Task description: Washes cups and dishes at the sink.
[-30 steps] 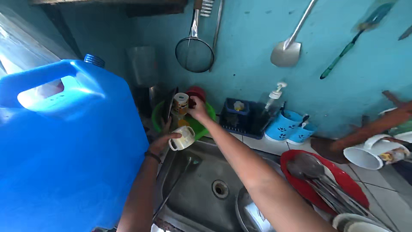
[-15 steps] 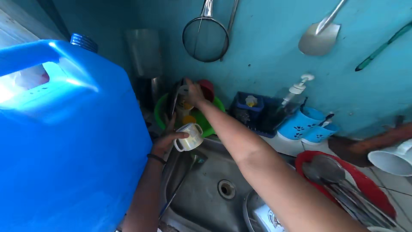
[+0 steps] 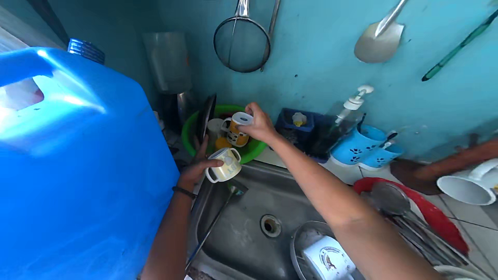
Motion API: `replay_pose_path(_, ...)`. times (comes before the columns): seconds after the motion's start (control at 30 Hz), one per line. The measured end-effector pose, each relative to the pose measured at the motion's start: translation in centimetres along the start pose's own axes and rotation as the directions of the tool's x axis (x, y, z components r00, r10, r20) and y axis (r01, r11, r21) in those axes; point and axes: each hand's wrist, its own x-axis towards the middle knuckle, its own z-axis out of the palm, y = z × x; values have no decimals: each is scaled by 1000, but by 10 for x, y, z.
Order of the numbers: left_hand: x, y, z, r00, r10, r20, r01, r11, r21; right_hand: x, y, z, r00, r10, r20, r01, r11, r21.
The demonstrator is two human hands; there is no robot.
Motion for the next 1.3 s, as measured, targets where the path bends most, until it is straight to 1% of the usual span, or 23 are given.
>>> replay_pose_path(0.13, 1, -3, -2, 1000, 6, 12, -6, 1000, -7, -4, -1, -6, 997, 77, 6, -77, 997, -25)
replay_pose_path(0.23, 5, -17, -8, 998, 63, 28, -61, 997, -42, -8, 9, -13, 988, 156, -4, -155, 988, 24)
replay_pose_path(0.3, 4, -15, -7, 998, 57, 21, -56, 998, -39, -8, 17, -15, 979, 204, -3, -204, 977, 61)
replay_pose_path(0.33, 2, -9, -5, 999, 23, 30, -22, 999, -37, -6, 20, -15, 975, 224, 2, -224, 972, 69)
replay_pose_path(0.4, 1, -4, -2, 1000, 3, 15, -2, 1000, -19, -1, 22, -15, 968, 251, 19, -252, 966, 56)
replay_pose_path(0.5, 0, -3, -2, 1000, 4, 11, -4, 1000, -13, 8, 6, -17, 974, 221, 57, -219, 975, -34)
replay_pose_path(0.6, 1, -4, -4, 999, 1, 36, 0, 1000, -27, 13, -8, -7, 986, 139, 90, -122, 977, -176)
replay_pose_path(0.7, -2, -6, -2, 998, 61, 23, -61, 998, 0, 12, -3, 13, 987, 66, 145, -17, 949, -315)
replay_pose_path(0.77, -2, -8, -3, 998, 63, -2, -63, 998, 31, 10, 11, 26, 984, 52, 170, 13, 933, -360)
replay_pose_path(0.83, 2, -3, -4, 1000, 4, 12, -5, 999, 36, 9, 20, 31, 983, 73, 166, -6, 928, -373)
replay_pose_path(0.93, 3, -4, -4, 1000, 0, 13, -1, 1000, 28, 8, 33, 41, 986, 101, 133, -51, 941, -334)
replay_pose_path(1.0, 4, -12, -9, 999, 28, 19, -28, 1000, 5, 11, 38, 40, 988, 86, 126, -41, 945, -324)
replay_pose_path(1.03, 7, -22, -13, 998, 70, 0, -70, 997, -17, 13, 41, 39, 985, 87, 146, -33, 941, -338)
replay_pose_path(1.07, 8, -25, -15, 997, 79, 23, -78, 997, -25, 14, 46, 37, 979, 108, 174, -39, 932, -360)
replay_pose_path(1.13, 3, -12, -12, 997, 21, 78, -20, 1000, -6, 12, 52, 36, 964, 166, 207, -81, 926, -368)
replay_pose_path(1.17, 1, -7, -8, 998, 18, 65, -19, 1000, 12, 12, 52, 36, 962, 182, 203, -100, 928, -359)
replay_pose_path(1.3, 4, -8, -9, 997, 25, 70, -27, 999, 32, 11, 44, 37, 957, 263, 122, -221, 934, -280)
